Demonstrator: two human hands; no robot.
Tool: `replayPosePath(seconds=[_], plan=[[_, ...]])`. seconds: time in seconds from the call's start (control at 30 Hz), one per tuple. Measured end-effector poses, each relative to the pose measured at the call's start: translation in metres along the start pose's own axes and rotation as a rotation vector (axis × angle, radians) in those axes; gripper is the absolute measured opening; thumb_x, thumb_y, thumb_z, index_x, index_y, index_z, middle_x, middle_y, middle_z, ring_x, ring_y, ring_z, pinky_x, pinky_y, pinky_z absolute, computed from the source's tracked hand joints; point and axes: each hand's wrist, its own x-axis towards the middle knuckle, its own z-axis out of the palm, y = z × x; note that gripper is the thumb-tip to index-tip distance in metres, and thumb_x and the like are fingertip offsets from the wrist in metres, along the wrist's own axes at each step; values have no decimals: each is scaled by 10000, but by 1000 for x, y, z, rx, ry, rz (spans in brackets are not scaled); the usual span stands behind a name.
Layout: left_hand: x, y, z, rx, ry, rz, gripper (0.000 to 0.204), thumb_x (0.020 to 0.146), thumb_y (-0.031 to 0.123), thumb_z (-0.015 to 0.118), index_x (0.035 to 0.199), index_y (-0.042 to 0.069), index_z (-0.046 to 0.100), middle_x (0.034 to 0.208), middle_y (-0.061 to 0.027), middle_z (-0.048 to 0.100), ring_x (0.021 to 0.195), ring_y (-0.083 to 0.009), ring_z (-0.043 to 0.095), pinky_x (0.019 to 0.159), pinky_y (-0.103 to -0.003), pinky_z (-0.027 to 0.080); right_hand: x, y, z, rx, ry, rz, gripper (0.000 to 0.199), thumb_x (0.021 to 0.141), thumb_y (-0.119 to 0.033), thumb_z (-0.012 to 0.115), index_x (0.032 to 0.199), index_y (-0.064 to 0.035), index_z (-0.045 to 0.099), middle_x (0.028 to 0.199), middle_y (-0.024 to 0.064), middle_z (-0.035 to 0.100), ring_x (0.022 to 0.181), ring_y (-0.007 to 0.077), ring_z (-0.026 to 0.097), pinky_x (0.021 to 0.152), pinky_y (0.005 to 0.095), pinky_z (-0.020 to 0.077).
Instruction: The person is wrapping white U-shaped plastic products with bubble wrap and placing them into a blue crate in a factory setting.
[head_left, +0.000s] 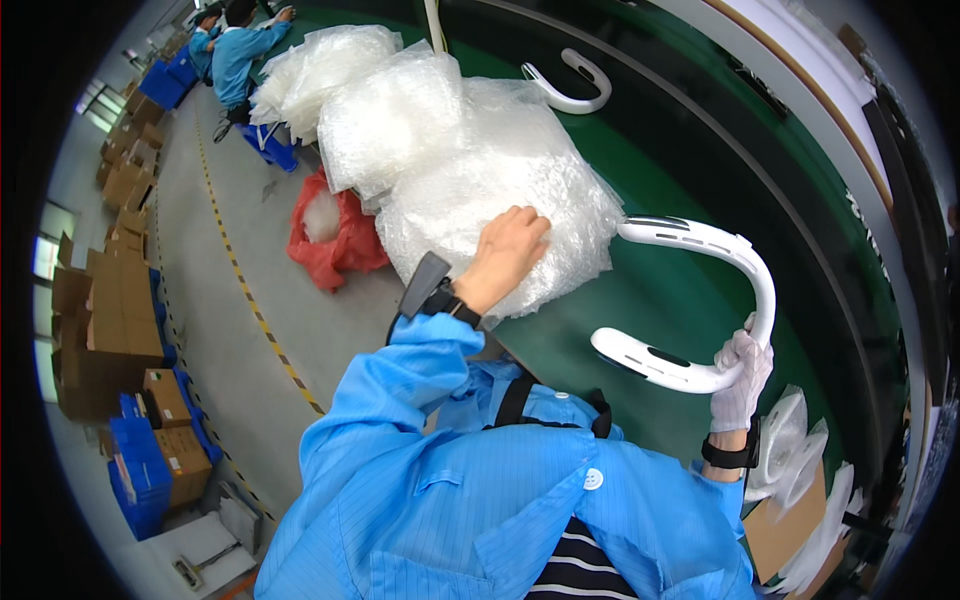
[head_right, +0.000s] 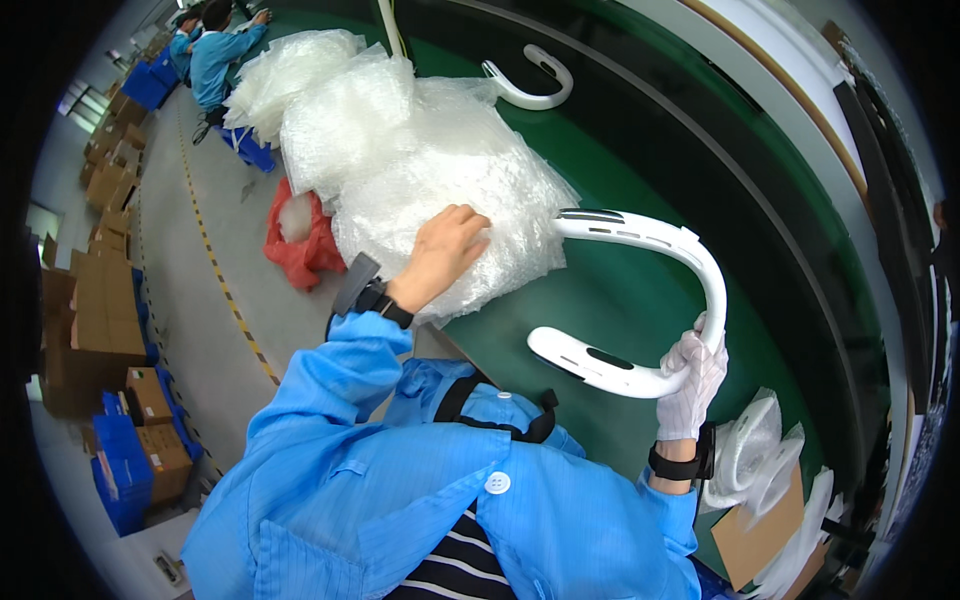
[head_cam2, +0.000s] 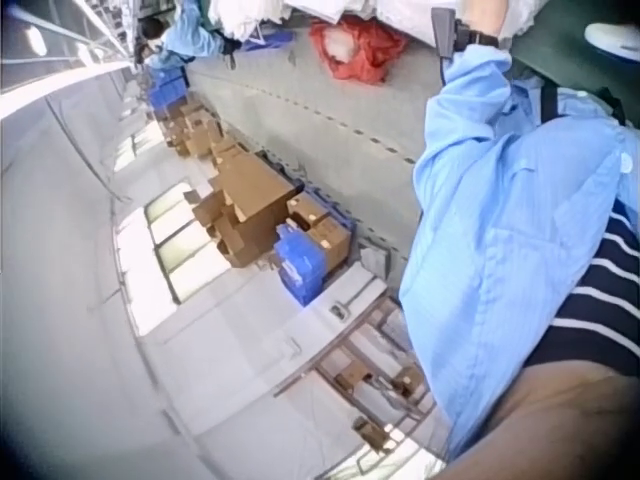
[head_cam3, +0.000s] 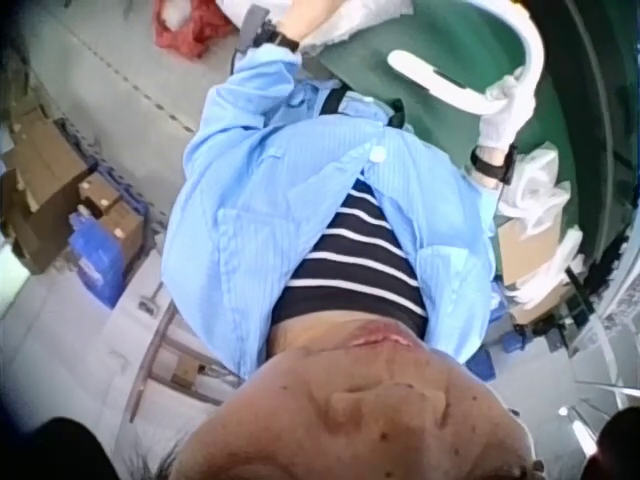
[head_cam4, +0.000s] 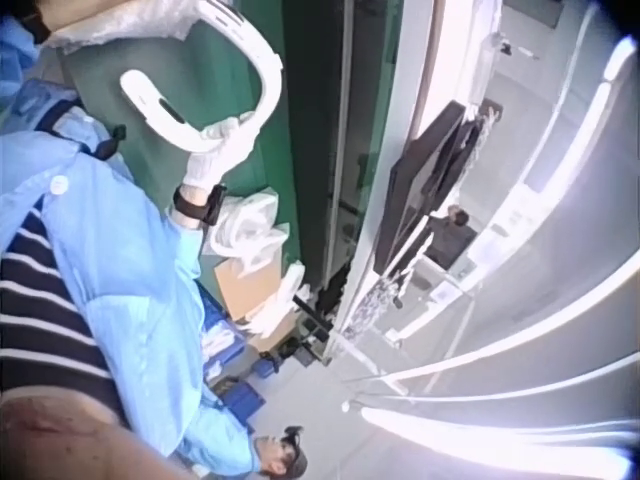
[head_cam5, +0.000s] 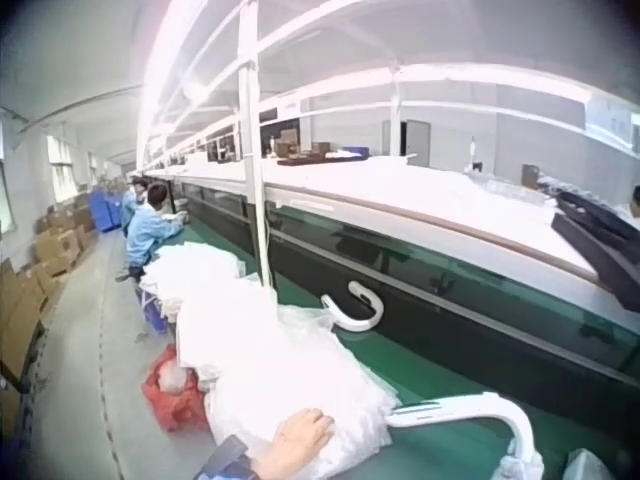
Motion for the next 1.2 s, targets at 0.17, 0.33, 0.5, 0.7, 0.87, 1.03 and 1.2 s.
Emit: replayPosePath(seconds=[0.17,0.33,0.5,0.7,0.87,1.03,1.2], plan=[[-10,-2,-18,-50,43,-120,89,786,109,615,830,32,615,863,-122,591,787,-279,580,684,-358,467,-13,17,5,277,29,307,233,776,-20,469,1008,-40,464,621,-22,414,460,59,393,419,193,368],[8,3,-49,-151,129,-351,170,813,197,596,794,40,658,767,-122,624,679,-298,595,629,-363,461,-20,40,20,429,-126,506,195,882,-112,509,1048,-40,437,667,-14,401,534,69,392,489,196,385],[3,6,-62,-147,66,-462,157,792,190,605,770,42,651,749,-122,621,697,-300,595,636,-369,464,-25,30,32,490,-183,559,222,878,-108,517,1059,-30,412,690,1,407,543,72,390,500,203,388],[-18,-3,-42,163,86,-150,202,790,160,621,668,29,528,609,-107,521,634,-287,545,575,-379,431,-21,31,31,337,-208,511,200,877,-99,514,1039,-32,418,685,2,407,545,73,396,506,205,392],[-1,-3,-66,197,94,-101,222,843,170,574,683,34,504,618,-128,507,620,-292,520,540,-400,393,-21,40,23,384,-242,527,318,914,-226,515,1130,-17,412,716,-8,402,577,65,388,518,201,387],[3,-8,-69,88,104,-188,230,853,194,570,701,31,511,623,-142,509,611,-310,517,543,-390,393,-27,26,49,424,-209,594,192,864,-81,503,1038,-39,432,670,-14,399,537,72,396,489,207,391],[-6,-5,-76,-2,27,-233,158,845,168,585,783,33,532,633,-153,501,623,-318,524,557,-371,396,-37,31,76,499,-77,761,100,885,-79,475,966,-49,423,682,-10,389,542,80,394,504,214,397]])
